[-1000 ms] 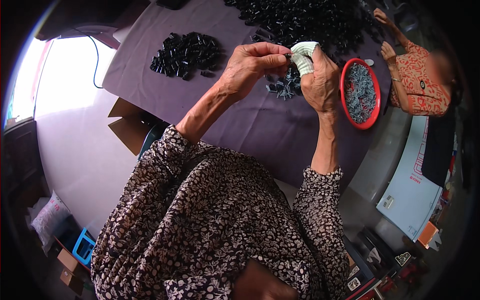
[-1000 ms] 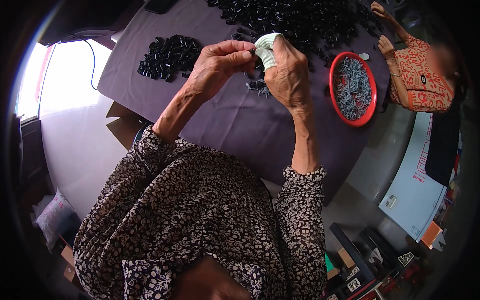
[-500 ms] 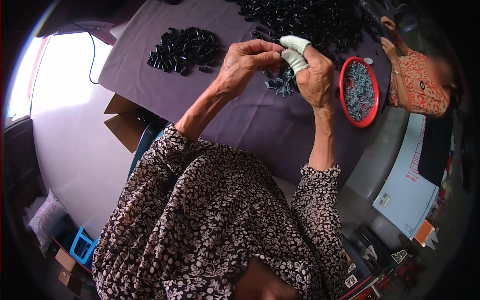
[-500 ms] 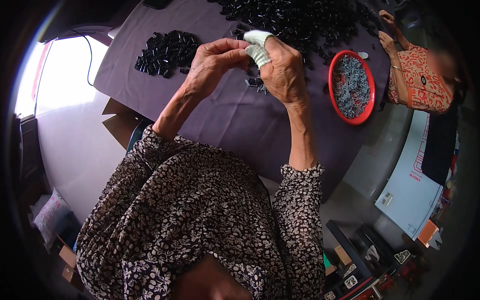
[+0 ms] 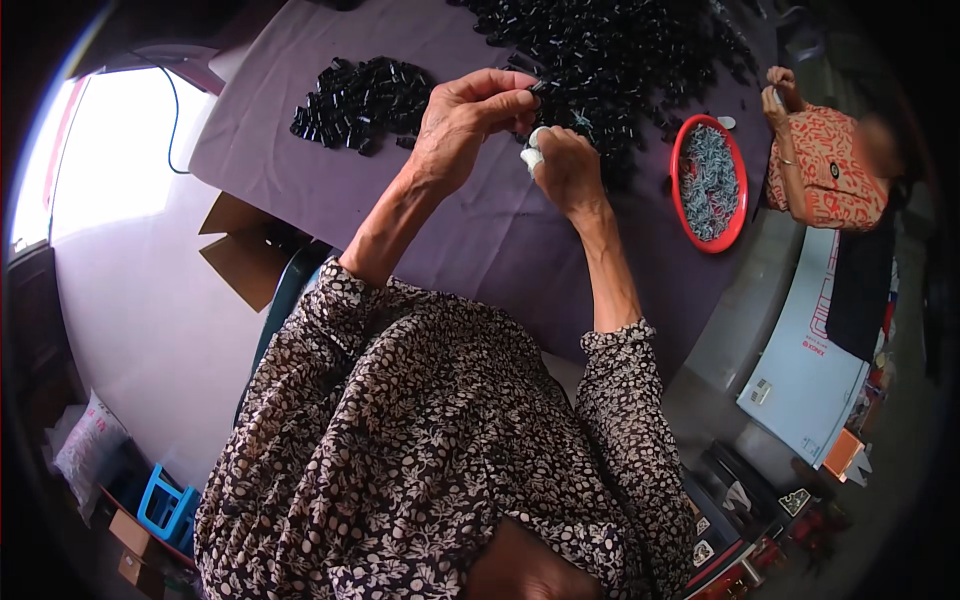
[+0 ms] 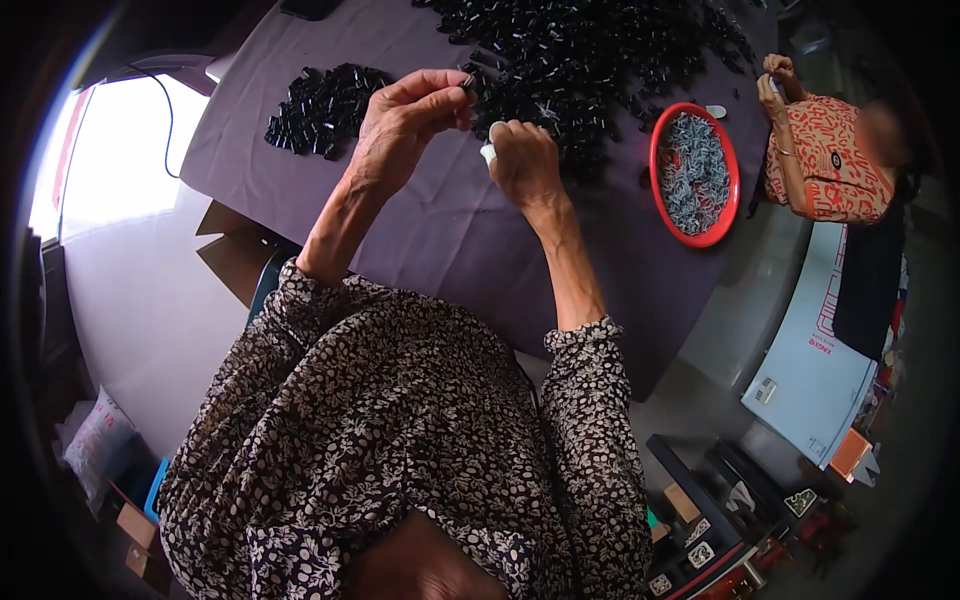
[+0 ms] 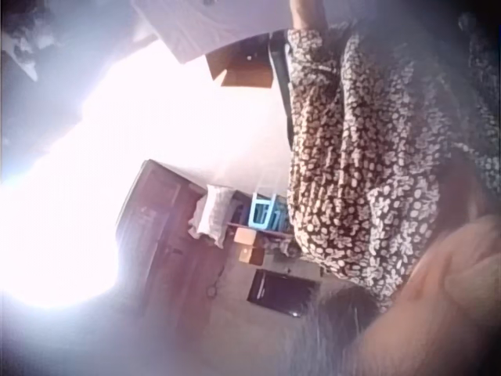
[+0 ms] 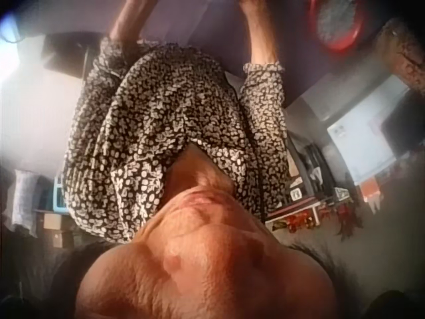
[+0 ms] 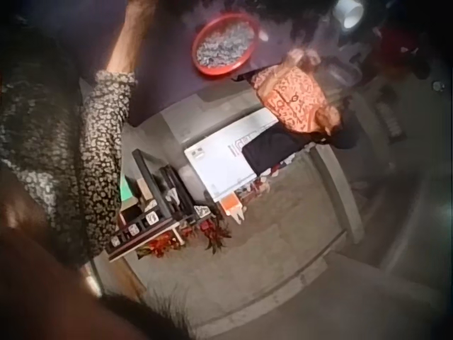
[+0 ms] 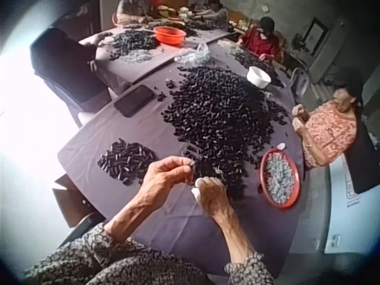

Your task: The person assembles hardware components by repeatedly picking up plastic parts and screws from the table and fitting them together by hand.

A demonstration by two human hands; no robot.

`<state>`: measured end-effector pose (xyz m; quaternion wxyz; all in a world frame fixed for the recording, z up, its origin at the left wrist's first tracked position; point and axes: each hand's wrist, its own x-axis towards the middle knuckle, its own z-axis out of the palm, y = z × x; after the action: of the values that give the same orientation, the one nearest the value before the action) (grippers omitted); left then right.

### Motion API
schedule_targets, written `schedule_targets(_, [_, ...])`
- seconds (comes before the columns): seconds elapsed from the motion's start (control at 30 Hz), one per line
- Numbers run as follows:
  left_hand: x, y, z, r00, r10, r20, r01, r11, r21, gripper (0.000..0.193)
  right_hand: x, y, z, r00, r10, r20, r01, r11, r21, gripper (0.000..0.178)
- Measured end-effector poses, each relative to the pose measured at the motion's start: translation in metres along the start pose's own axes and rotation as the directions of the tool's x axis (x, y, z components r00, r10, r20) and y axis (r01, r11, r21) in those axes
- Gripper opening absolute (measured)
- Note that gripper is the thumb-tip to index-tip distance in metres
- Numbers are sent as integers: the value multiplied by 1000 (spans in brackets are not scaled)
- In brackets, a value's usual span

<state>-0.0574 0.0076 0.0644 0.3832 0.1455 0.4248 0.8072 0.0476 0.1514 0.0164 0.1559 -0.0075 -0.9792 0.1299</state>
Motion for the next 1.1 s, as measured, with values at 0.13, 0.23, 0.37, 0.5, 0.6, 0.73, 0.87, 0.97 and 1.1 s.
schedule_targets(0.13, [-1, -1, -2, 1000, -12, 9, 12, 1000, -11, 15, 1, 1, 1, 998, -55, -16, 56, 997, 48, 13])
schedule_targets(0.23, [-5, 2, 3, 1000, -2, -9, 2, 1000, -18, 14, 1, -2, 1, 999, -39, -26, 40, 998, 38, 14])
schedule_targets(0.37, [-7, 1, 14, 1000, -26, -10, 26, 1000, -16, 13, -3, -7, -4, 999, -34, -29, 32, 998, -46, 11])
schedule_targets(0.5, [0, 0, 17, 1000, -22, -17, 21, 1000, -16, 15, -2, 2, -5, 977, 193, -89, -150, 921, 359, 5])
schedule_targets(0.6, [-3, 13, 31, 1000, -6, 0, 6, 999, -31, 15, 10, 2, -62, 877, 480, -7, -277, 517, 810, 9])
schedule_targets(0.73, [3, 19, 60, 998, 21, 63, -18, 998, -58, 15, 17, -2, -103, 858, 509, -70, -17, 164, 986, 16])
schedule_targets(0.87, [8, 19, 81, 995, 32, 90, -25, 997, -74, 16, 12, -6, -118, 859, 488, -156, 27, 260, 965, 21])
schedule_targets(0.97, [6, 18, 87, 992, 63, 111, -54, 995, -87, 15, 10, -9, -125, 857, 486, -171, 42, 265, 963, 23])
schedule_targets(1.1, [3, 16, 89, 990, 77, 121, -70, 996, -56, 15, 10, -8, -133, 881, 427, -201, 37, 363, 931, 24])
